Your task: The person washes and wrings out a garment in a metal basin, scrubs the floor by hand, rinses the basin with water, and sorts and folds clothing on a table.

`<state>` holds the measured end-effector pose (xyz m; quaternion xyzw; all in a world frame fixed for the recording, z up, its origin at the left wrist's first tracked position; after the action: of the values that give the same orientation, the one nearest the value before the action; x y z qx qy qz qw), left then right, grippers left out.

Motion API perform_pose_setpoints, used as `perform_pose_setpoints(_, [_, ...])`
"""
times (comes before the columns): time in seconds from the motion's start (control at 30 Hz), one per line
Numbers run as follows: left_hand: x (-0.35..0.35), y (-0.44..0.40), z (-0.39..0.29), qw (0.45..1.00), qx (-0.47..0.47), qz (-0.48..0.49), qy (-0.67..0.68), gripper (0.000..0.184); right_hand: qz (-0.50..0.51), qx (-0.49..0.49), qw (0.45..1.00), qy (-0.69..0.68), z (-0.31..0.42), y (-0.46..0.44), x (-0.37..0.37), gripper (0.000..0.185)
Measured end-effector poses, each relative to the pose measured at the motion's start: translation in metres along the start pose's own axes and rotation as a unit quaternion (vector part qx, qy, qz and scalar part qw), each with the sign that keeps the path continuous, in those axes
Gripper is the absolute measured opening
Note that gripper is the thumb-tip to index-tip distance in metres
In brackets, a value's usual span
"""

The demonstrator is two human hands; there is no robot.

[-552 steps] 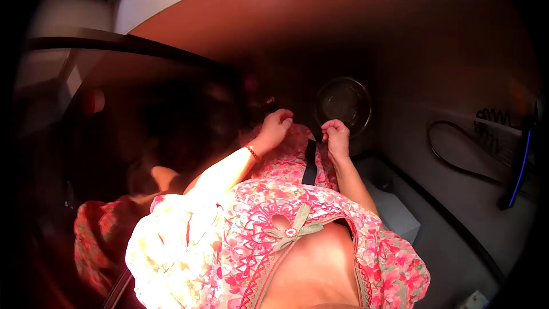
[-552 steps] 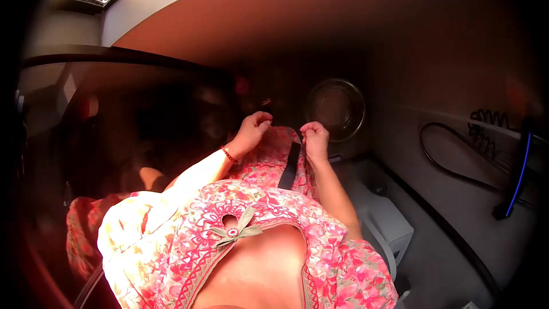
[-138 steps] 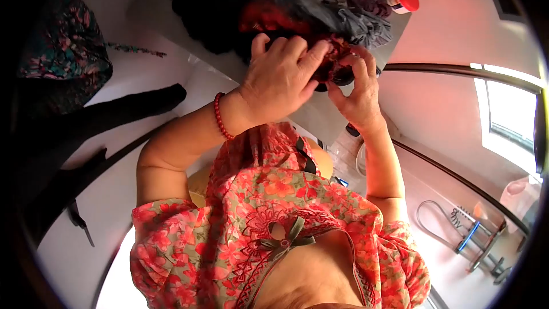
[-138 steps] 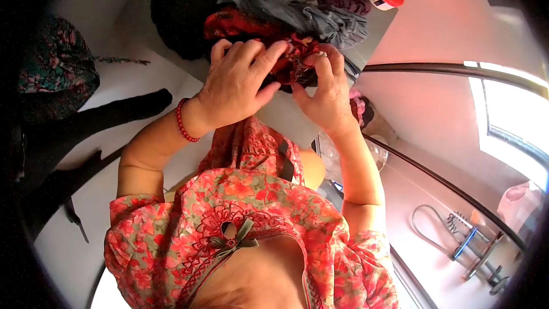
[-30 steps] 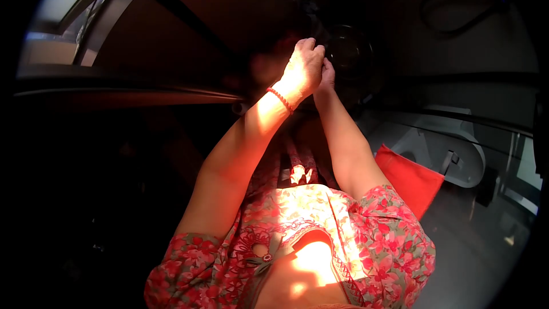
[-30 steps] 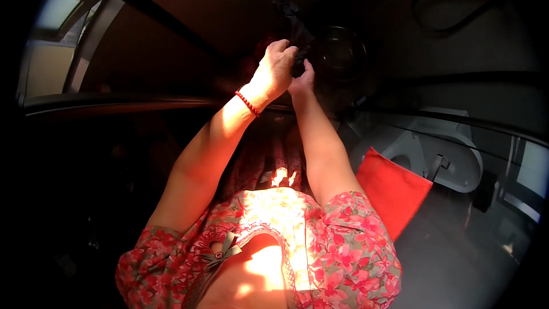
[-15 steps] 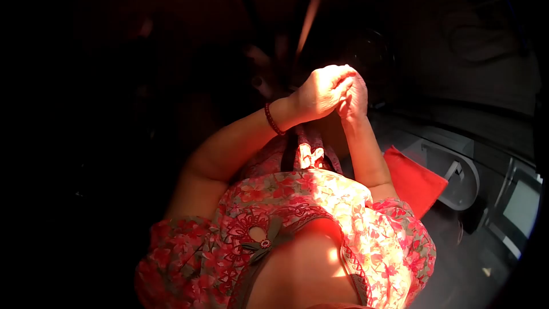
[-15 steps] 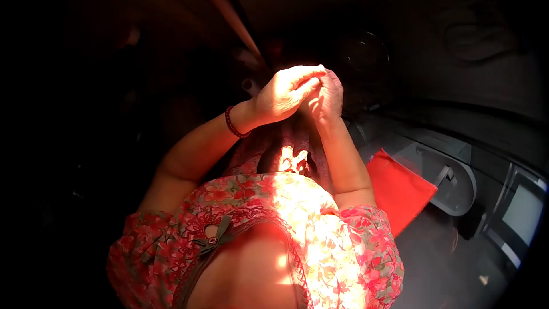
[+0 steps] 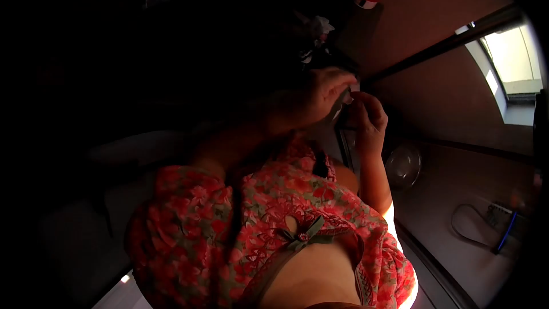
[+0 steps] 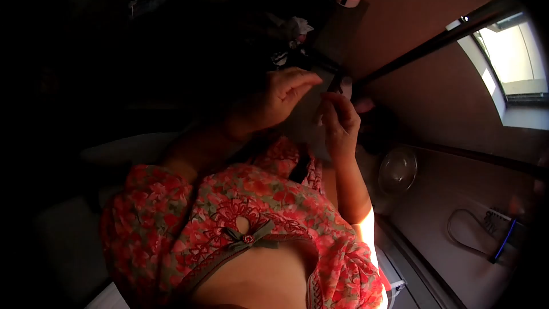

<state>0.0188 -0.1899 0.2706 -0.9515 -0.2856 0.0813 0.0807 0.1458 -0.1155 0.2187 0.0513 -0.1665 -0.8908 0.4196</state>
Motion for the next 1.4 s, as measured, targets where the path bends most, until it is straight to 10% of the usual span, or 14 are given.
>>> perform_pose_setpoints(0.2, [-0.076, -0.013, 0.036, 0.87, 0.0, -0.126, -0.477, 0.045, 0.055, -0.172, 0.903, 0.389, 0.007, -0.012, 0.021, 0.053])
perform_pose_setpoints(0.33, [-0.099, -0.033, 0.063, 0.861, -0.075, -0.165, -0.475, 0.061, 0.041, -0.285, 0.815, 0.503, 0.035, -0.029, 0.049, 0.073])
perform_pose_setpoints(0.53, [-0.075, -0.06, 0.112, 0.914, -0.161, -0.072, -0.367, 0.057, 0.037, -0.237, 0.818, 0.522, 0.026, -0.084, 0.035, 0.096])
perform_pose_setpoints(0.77, [-0.064, -0.074, 0.074, 0.951, -0.17, -0.25, 0.066, 0.035, 0.03, -0.175, 0.872, 0.455, 0.026, -0.099, 0.003, 0.113])
perform_pose_setpoints(0.97, [-0.006, -0.105, -0.011, 0.962, -0.104, -0.175, 0.182, 0.047, 0.044, -0.243, 0.965, 0.09, 0.059, -0.102, -0.035, 0.135])
perform_pose_setpoints(1.1, [0.073, -0.123, -0.037, 0.952, -0.001, -0.118, 0.282, 0.056, 0.029, -0.417, 0.907, 0.059, 0.105, -0.072, -0.114, 0.145])
perform_pose_setpoints(1.3, [0.184, -0.111, -0.043, 0.909, 0.046, 0.037, 0.413, 0.061, 0.151, -0.376, 0.891, -0.205, 0.088, -0.031, -0.198, 0.131])
perform_pose_setpoints(1.4, [0.191, -0.091, -0.029, 0.882, -0.002, 0.072, 0.466, 0.064, 0.069, -0.287, 0.951, -0.096, 0.066, -0.015, -0.204, 0.102])
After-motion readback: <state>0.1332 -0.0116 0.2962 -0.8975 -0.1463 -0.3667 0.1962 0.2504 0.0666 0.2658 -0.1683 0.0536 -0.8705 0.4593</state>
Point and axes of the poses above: each hand's wrist, its own y-axis away from the middle knuckle, its own x-axis out of the palm, z = x × y, the point moved 7 cm from there along -y, towards the middle knuckle, and after that the axes turned 10 degrees about y, right-handed, at the moved point
